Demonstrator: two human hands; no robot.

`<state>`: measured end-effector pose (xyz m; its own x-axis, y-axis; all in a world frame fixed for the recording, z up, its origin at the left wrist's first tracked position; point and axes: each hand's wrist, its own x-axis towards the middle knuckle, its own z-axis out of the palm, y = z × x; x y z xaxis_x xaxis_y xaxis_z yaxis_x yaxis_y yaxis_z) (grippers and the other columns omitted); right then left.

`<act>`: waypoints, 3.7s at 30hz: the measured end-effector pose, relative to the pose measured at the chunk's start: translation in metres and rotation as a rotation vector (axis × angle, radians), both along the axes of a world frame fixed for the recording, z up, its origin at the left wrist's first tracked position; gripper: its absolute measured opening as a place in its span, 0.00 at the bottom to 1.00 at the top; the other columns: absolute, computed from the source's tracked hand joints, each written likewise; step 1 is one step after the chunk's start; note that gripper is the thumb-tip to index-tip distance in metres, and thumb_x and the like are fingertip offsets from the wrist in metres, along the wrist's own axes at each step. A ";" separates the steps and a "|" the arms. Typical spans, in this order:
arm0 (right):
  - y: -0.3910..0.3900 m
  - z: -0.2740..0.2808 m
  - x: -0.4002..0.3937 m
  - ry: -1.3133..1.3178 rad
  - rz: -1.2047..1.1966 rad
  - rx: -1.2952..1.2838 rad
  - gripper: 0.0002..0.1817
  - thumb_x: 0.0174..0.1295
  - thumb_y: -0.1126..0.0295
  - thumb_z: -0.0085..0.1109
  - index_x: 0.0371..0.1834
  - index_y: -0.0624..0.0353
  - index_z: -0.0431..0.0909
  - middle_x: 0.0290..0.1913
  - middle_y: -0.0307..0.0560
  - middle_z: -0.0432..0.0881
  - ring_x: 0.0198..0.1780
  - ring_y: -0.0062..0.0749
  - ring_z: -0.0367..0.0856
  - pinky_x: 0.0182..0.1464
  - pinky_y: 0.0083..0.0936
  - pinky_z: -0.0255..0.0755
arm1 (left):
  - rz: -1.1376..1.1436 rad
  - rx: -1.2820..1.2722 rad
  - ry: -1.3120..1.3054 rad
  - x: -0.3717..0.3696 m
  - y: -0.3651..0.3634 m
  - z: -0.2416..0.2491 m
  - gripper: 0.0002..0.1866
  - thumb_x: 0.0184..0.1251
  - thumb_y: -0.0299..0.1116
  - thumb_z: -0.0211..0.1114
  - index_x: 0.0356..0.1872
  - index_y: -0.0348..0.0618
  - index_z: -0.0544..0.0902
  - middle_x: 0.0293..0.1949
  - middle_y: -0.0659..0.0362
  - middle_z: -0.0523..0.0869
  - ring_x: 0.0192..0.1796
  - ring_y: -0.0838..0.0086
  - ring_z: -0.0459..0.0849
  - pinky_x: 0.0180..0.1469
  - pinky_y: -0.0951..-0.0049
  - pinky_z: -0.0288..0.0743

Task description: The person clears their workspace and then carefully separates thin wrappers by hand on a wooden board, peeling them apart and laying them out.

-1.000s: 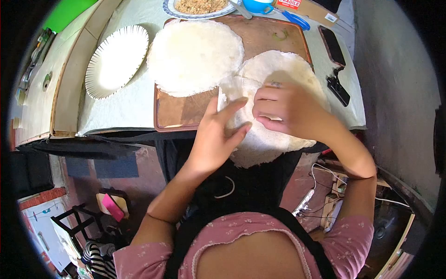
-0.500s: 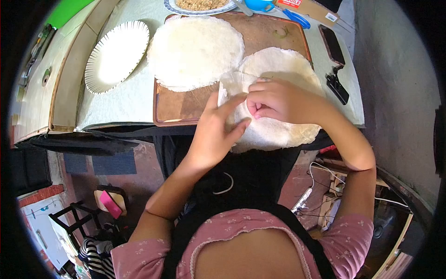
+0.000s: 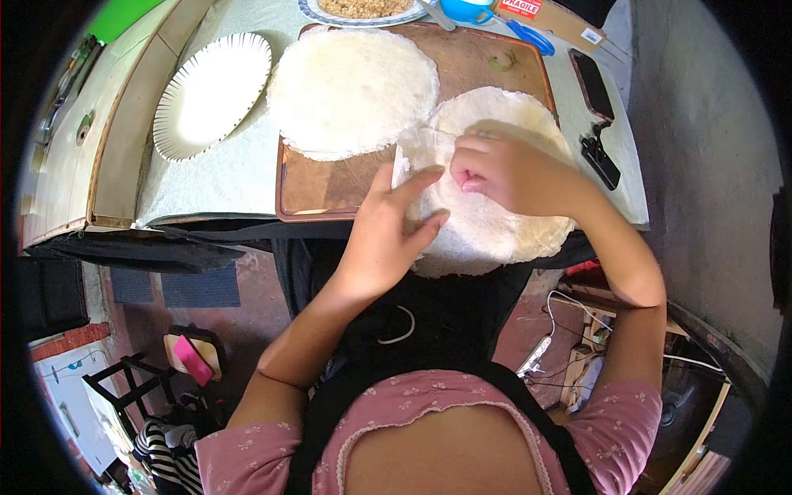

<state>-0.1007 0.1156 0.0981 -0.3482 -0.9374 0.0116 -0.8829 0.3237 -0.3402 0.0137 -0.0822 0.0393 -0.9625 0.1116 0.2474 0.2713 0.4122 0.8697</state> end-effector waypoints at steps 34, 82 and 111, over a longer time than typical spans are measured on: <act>-0.033 -0.014 -0.051 -0.924 -0.476 -0.347 0.23 0.60 0.66 0.71 0.56 0.66 0.79 0.45 0.45 0.86 0.42 0.24 0.84 0.46 0.25 0.79 | -0.195 -0.124 0.057 -0.059 -0.104 0.071 0.23 0.61 0.18 0.58 0.57 0.44 0.84 0.54 0.53 0.87 0.46 0.69 0.85 0.62 0.68 0.71; 0.047 -0.032 0.084 0.048 -0.349 -0.284 0.16 0.54 0.68 0.72 0.46 0.55 0.83 0.35 0.44 0.79 0.35 0.42 0.79 0.37 0.33 0.73 | -0.188 0.592 -0.552 0.019 0.031 -0.042 0.12 0.74 0.37 0.64 0.45 0.38 0.87 0.38 0.63 0.89 0.40 0.83 0.82 0.43 0.80 0.74; 0.030 -0.040 0.090 0.402 -0.311 -0.317 0.12 0.46 0.71 0.74 0.36 0.53 0.85 0.33 0.37 0.81 0.34 0.36 0.81 0.37 0.31 0.76 | -0.094 0.803 -0.459 0.031 0.044 -0.052 0.10 0.71 0.31 0.67 0.47 0.36 0.87 0.39 0.62 0.89 0.41 0.85 0.82 0.45 0.83 0.74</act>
<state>-0.0110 0.1458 0.0581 -0.5158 -0.7215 0.4619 -0.8425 0.5249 -0.1209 0.0444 -0.0383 -0.0125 -0.9810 0.1539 -0.1184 -0.1680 -0.3664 0.9152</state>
